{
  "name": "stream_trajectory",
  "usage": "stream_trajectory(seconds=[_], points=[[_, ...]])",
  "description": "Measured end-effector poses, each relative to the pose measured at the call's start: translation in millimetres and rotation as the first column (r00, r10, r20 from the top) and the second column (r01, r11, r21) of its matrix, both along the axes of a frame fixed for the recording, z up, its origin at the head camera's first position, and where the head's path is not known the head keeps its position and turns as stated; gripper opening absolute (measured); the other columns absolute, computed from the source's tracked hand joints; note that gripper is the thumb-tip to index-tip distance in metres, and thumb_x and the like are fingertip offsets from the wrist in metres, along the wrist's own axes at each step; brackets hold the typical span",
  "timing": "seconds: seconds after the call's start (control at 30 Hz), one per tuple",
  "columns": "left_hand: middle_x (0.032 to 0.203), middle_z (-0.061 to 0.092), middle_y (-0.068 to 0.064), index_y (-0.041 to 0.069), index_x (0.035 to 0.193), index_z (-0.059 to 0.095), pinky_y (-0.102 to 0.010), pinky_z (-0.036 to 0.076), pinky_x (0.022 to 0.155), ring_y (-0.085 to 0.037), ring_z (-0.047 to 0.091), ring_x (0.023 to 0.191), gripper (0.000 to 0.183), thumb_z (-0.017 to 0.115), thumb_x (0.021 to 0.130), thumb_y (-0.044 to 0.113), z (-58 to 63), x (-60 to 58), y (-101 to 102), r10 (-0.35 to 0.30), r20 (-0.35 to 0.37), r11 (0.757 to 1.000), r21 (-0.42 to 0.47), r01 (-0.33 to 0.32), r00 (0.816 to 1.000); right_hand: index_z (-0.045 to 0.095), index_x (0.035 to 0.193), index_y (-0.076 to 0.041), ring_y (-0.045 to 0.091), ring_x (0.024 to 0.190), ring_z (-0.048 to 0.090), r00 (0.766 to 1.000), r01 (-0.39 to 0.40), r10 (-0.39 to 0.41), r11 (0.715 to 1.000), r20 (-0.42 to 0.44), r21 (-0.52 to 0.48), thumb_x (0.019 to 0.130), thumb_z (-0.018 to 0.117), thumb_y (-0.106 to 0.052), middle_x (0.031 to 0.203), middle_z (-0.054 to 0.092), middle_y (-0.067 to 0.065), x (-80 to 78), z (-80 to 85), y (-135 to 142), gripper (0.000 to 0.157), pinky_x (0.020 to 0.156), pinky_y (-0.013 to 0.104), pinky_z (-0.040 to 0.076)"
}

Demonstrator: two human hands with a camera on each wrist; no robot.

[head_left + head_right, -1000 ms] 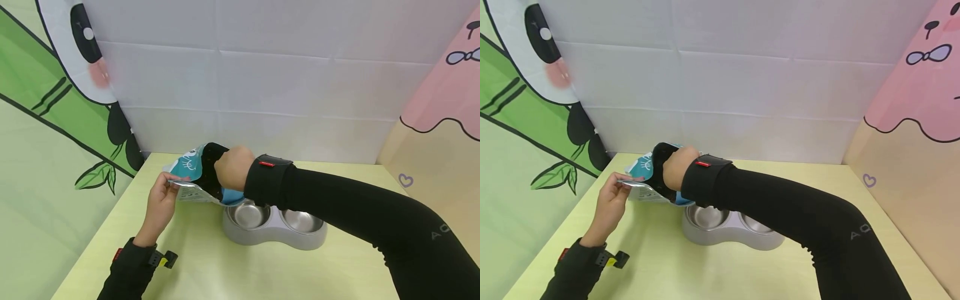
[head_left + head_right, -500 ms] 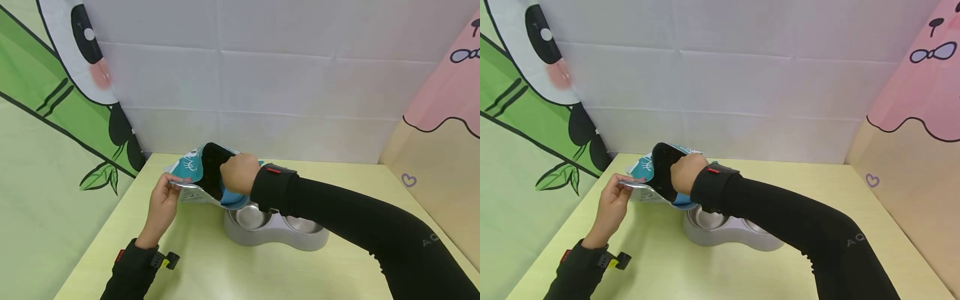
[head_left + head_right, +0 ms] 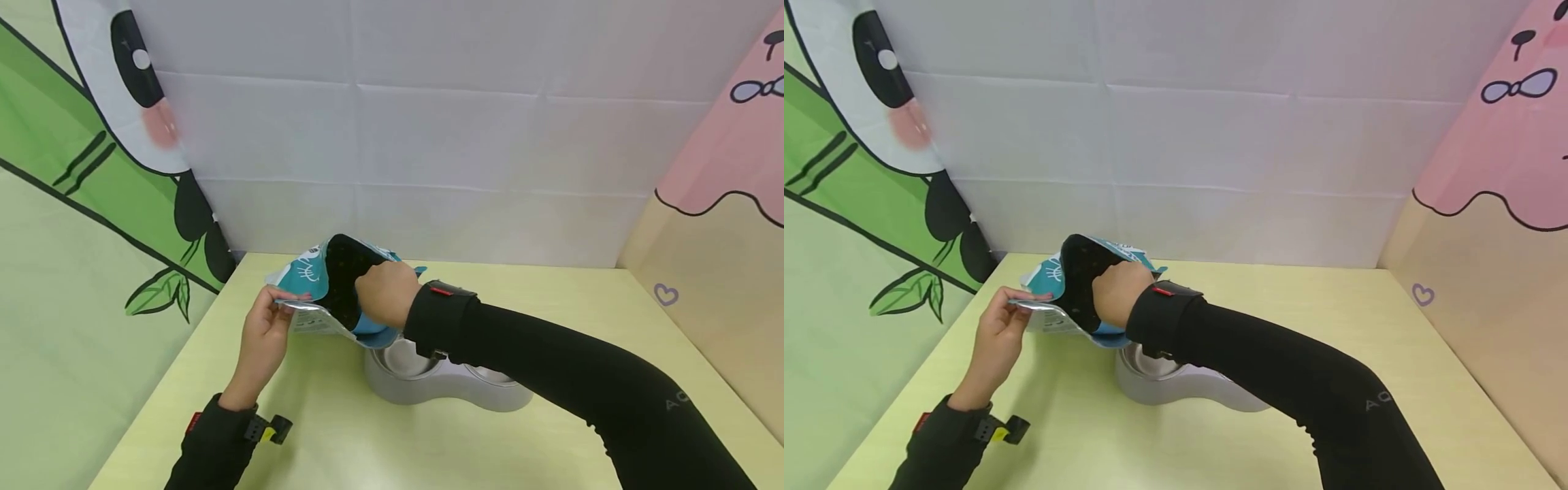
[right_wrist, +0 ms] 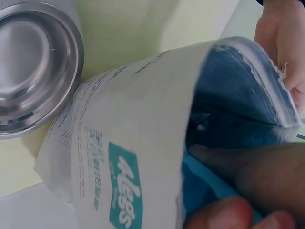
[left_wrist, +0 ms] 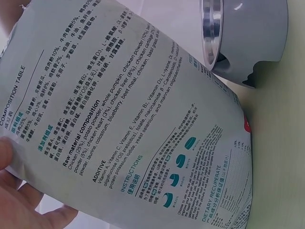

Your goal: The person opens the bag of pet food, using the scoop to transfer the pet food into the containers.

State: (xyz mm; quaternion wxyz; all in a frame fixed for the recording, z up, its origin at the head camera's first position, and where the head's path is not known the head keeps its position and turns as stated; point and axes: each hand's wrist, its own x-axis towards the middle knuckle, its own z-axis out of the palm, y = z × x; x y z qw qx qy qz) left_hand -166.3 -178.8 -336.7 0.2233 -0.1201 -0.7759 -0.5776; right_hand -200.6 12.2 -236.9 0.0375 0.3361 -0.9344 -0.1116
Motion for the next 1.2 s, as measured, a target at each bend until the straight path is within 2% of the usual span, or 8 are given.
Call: stream_trajectory(seconds=[0.1,0.2,0.37,0.53,0.77,1.0,1.2], points=[[0.107,0.056,-0.015,0.000,0.100,0.043,-0.017,0.040,0.085,-0.023,0.051,0.106,0.009,0.037,0.093,-0.002,0.2,-0.4,-0.3,-0.004,0.004,1.000,0.003,0.004,1.000,0.047,0.056,-0.014,0.012,0.044,0.038,1.000,-0.014,0.014,1.000,-0.021,0.000,0.090,0.049,-0.015,0.048,0.032,-0.003,0.4,-3.0,-3.3,0.034,0.038,0.025,0.027],[0.107,0.057,-0.014,0.000,0.100,0.044,-0.018,0.040,0.085,-0.022,0.051,0.105,0.009,0.037,0.093,-0.002,0.0,-0.1,-0.3,-0.002,0.009,1.000,0.001,0.002,1.000,0.050,0.058,-0.013,0.013,0.045,0.041,1.000,-0.019,0.019,1.000,0.002,-0.014,0.091,0.049,-0.016,0.049,0.034,-0.003,0.6,-5.3,-4.8,0.033,0.038,0.024,0.030],[0.105,0.057,-0.013,0.000,0.100,0.044,-0.019,0.041,0.086,-0.021,0.053,0.104,0.009,0.038,0.094,-0.001,0.0,-3.5,6.1,0.021,0.005,1.000,-0.002,-0.021,1.000,0.049,0.059,-0.013,0.014,0.045,0.042,0.998,-0.038,0.041,0.998,0.049,-0.043,0.092,0.048,-0.015,0.051,0.037,-0.002,-6.3,-4.5,-0.4,0.033,0.039,0.026,0.032],[0.104,0.056,-0.013,0.000,0.099,0.044,-0.018,0.040,0.086,-0.023,0.054,0.103,0.008,0.038,0.094,0.000,1.0,-8.0,12.5,0.036,-0.002,0.999,0.009,-0.036,0.999,0.046,0.057,-0.014,0.014,0.046,0.043,0.997,-0.040,0.041,0.999,0.062,-0.018,0.091,0.049,-0.015,0.052,0.036,-0.002,-13.8,-5.7,-1.2,0.034,0.040,0.027,0.035],[0.105,0.057,-0.013,0.000,0.100,0.044,-0.018,0.040,0.087,-0.022,0.054,0.103,0.008,0.038,0.094,0.000,1.2,-15.2,24.9,0.050,0.008,0.998,0.027,-0.051,0.999,0.055,0.063,-0.013,0.015,0.050,0.048,0.993,-0.092,0.094,0.995,0.069,-0.029,0.088,0.052,-0.015,0.054,0.044,-0.001,-28.9,-15.3,2.0,0.026,0.044,0.029,0.043],[0.104,0.056,-0.013,0.000,0.099,0.044,-0.018,0.041,0.086,-0.025,0.055,0.102,0.008,0.038,0.093,-0.001,3.0,-24.9,39.4,0.093,-0.012,0.995,0.026,-0.093,0.996,0.054,0.067,-0.012,0.014,0.054,0.047,0.978,-0.110,0.123,0.990,0.170,-0.088,0.090,0.050,-0.013,0.059,0.046,0.000,-50.9,-13.4,17.3,0.023,0.049,0.029,0.039],[0.106,0.055,-0.014,0.000,0.099,0.043,-0.018,0.040,0.086,-0.027,0.054,0.104,0.008,0.038,0.094,0.001,0.8,-25.1,41.1,0.097,-0.015,0.995,0.022,-0.096,0.995,0.057,0.078,-0.010,0.015,0.059,0.050,0.960,-0.104,0.147,0.977,0.238,-0.185,0.092,0.049,-0.017,0.066,0.051,0.001,-57.9,-20.3,25.6,0.018,0.053,0.028,0.041]])
